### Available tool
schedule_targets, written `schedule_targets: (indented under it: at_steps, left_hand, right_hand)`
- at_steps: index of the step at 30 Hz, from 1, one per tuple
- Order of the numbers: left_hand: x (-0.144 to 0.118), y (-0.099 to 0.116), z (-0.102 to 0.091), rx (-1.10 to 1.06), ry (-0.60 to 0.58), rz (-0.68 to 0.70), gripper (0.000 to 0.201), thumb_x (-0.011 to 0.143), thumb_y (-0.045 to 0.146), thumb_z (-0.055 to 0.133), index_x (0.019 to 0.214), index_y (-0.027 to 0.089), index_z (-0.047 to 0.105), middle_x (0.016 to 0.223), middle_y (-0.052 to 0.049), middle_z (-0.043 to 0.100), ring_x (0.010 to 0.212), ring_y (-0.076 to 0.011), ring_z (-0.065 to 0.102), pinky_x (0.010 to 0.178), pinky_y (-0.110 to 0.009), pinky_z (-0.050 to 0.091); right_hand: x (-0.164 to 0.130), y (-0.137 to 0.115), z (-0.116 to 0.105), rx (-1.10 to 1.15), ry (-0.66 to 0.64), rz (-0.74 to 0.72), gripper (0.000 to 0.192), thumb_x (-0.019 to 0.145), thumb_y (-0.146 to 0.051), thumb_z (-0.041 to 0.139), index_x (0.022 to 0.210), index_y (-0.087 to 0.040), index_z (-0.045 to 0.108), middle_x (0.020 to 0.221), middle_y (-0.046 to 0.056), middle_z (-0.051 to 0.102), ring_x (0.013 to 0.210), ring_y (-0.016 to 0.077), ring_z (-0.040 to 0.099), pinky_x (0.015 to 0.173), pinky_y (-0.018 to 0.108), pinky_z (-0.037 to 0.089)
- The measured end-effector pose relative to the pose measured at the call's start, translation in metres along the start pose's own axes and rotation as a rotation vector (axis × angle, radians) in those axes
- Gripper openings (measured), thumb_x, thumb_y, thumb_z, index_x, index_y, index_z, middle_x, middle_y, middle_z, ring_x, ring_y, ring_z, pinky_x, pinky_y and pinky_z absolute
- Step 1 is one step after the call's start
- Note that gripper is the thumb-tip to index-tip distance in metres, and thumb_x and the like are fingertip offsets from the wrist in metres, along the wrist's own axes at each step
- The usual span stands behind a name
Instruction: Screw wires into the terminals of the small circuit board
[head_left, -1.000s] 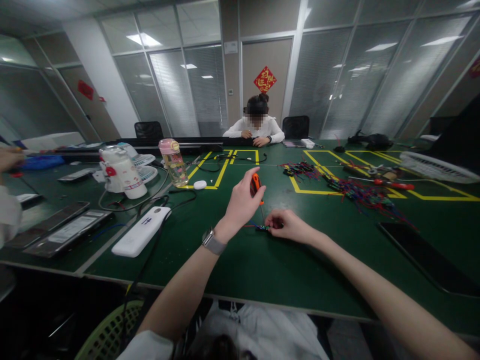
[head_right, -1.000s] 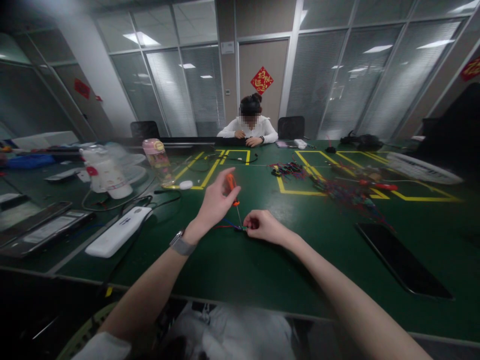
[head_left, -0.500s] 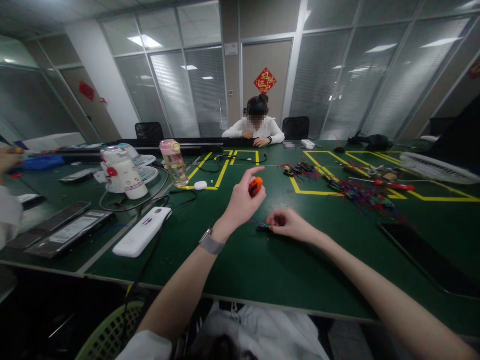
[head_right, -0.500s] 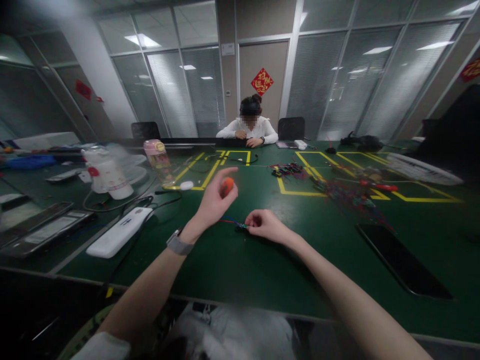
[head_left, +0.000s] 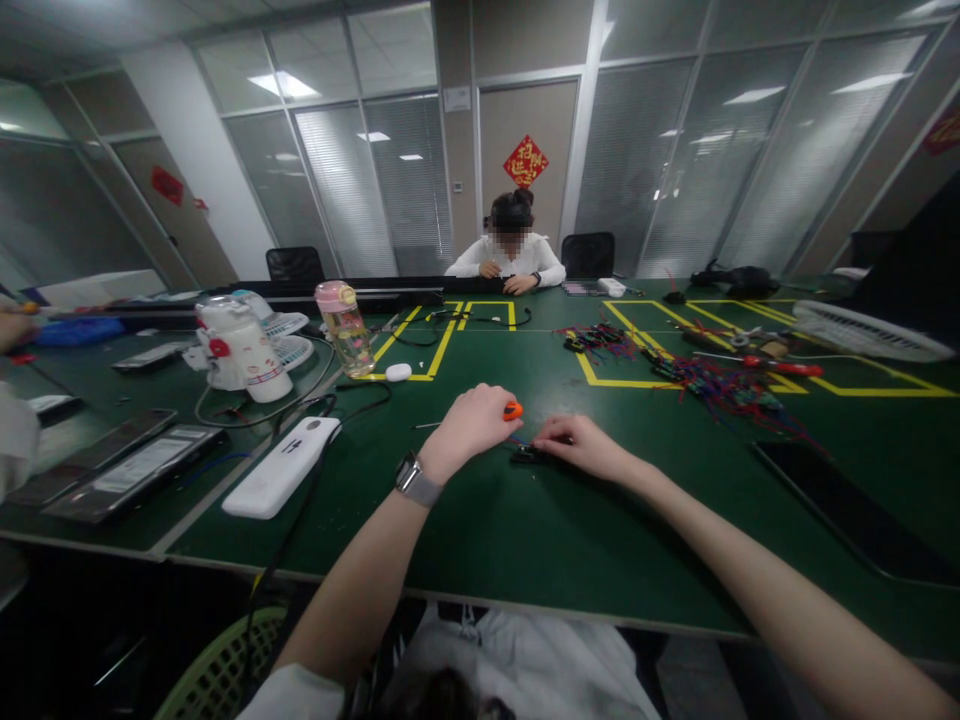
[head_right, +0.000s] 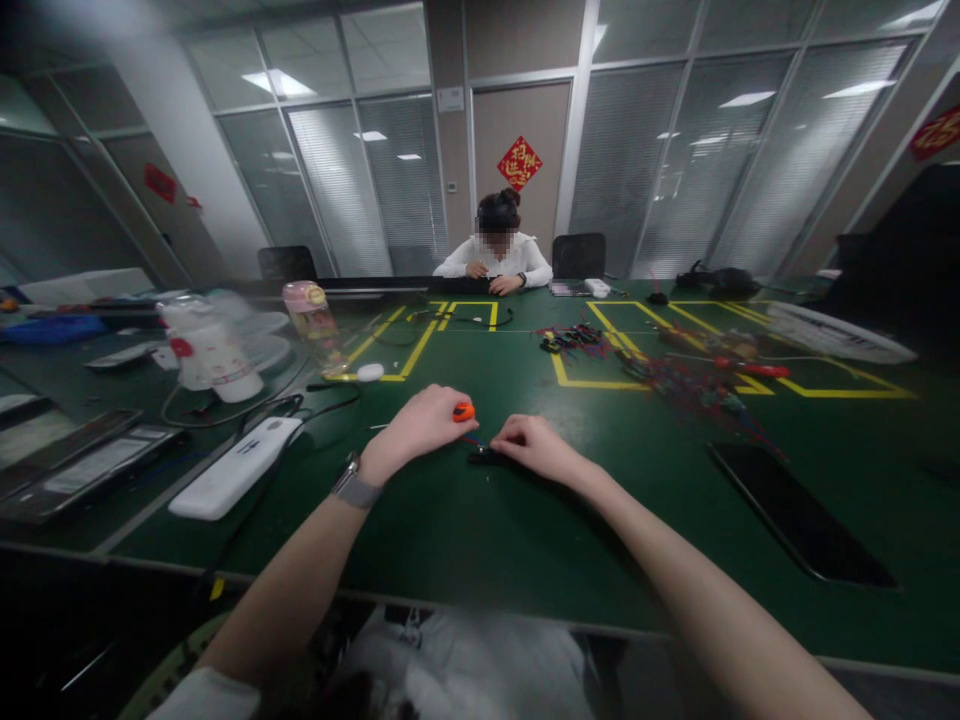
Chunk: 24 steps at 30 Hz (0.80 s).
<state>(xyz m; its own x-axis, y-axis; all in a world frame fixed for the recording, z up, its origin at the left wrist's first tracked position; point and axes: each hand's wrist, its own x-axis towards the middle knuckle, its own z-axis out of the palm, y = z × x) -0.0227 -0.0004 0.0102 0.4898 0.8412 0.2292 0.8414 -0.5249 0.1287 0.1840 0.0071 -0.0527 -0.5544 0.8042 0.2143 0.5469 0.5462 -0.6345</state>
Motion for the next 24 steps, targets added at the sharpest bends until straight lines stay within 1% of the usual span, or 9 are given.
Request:
schedule_targets:
  at_steps: [2,4,6,9,14,19,24]
  left_hand:
    - [0.000,-0.001,0.000,0.022,0.009,-0.015,0.021,0.084,0.037,0.059,0.092,0.020,0.068,0.090,-0.008,0.068,0.086,-0.0238,0.064,0.071,-0.029,0.046]
    - [0.000,-0.001,0.000,0.034,0.015,-0.012,0.021,0.084,0.036,0.058,0.094,0.020,0.068,0.090,-0.008,0.068,0.087,-0.0245,0.064,0.072,-0.030,0.047]
    - [0.000,0.000,0.000,0.039,0.018,-0.006,0.021,0.085,0.036,0.057,0.096,0.021,0.068,0.090,-0.008,0.068,0.087,-0.0248,0.064,0.072,-0.030,0.047]
    - [0.000,0.002,0.000,0.037,0.016,-0.017,0.021,0.086,0.036,0.056,0.098,0.022,0.067,0.091,-0.007,0.069,0.087,-0.0240,0.065,0.073,-0.030,0.048]
    - [0.000,0.001,-0.001,0.035,0.028,-0.033,0.022,0.087,0.034,0.056,0.101,0.021,0.066,0.094,-0.008,0.069,0.091,-0.0237,0.064,0.077,-0.029,0.048]
    - [0.000,0.001,0.000,0.040,0.033,-0.035,0.023,0.086,0.035,0.056,0.103,0.022,0.066,0.096,-0.008,0.068,0.090,-0.0234,0.064,0.075,-0.029,0.048]
    - [-0.001,0.004,-0.003,0.034,0.019,-0.027,0.018,0.087,0.035,0.056,0.096,0.023,0.066,0.092,-0.006,0.069,0.086,-0.0222,0.065,0.073,-0.028,0.048]
  right_hand:
    - [-0.003,-0.005,-0.002,-0.009,-0.011,-0.012,0.029,0.086,-0.039,0.058,0.097,-0.017,0.073,0.090,0.007,0.064,0.075,0.0172,0.059,0.068,0.029,0.046]
    - [-0.006,-0.009,-0.002,-0.017,-0.024,-0.014,0.040,0.077,-0.044,0.069,0.108,-0.019,0.069,0.095,0.007,0.063,0.079,0.0186,0.059,0.069,0.029,0.047]
    - [-0.007,-0.011,0.001,-0.024,-0.029,-0.012,0.050,0.069,-0.045,0.076,0.111,-0.019,0.067,0.096,0.006,0.061,0.080,0.0194,0.059,0.069,0.030,0.047]
    - [-0.006,-0.010,0.010,-0.030,0.000,-0.006,0.048,0.065,-0.041,0.079,0.105,-0.018,0.068,0.091,0.005,0.059,0.079,0.0191,0.057,0.068,0.030,0.046]
    - [-0.002,-0.006,0.019,0.023,0.038,0.036,0.030,0.069,-0.033,0.077,0.094,-0.018,0.071,0.078,0.001,0.057,0.068,0.0146,0.053,0.061,0.026,0.042]
    - [0.001,-0.004,0.021,0.053,0.085,0.139,0.027,0.065,-0.028,0.078,0.089,-0.017,0.071,0.072,-0.001,0.059,0.065,0.0135,0.052,0.058,0.024,0.041]
    - [0.006,0.007,0.017,0.013,0.178,0.222,0.023,0.064,-0.031,0.077,0.080,-0.017,0.071,0.070,0.000,0.063,0.064,0.0143,0.055,0.057,0.024,0.041]
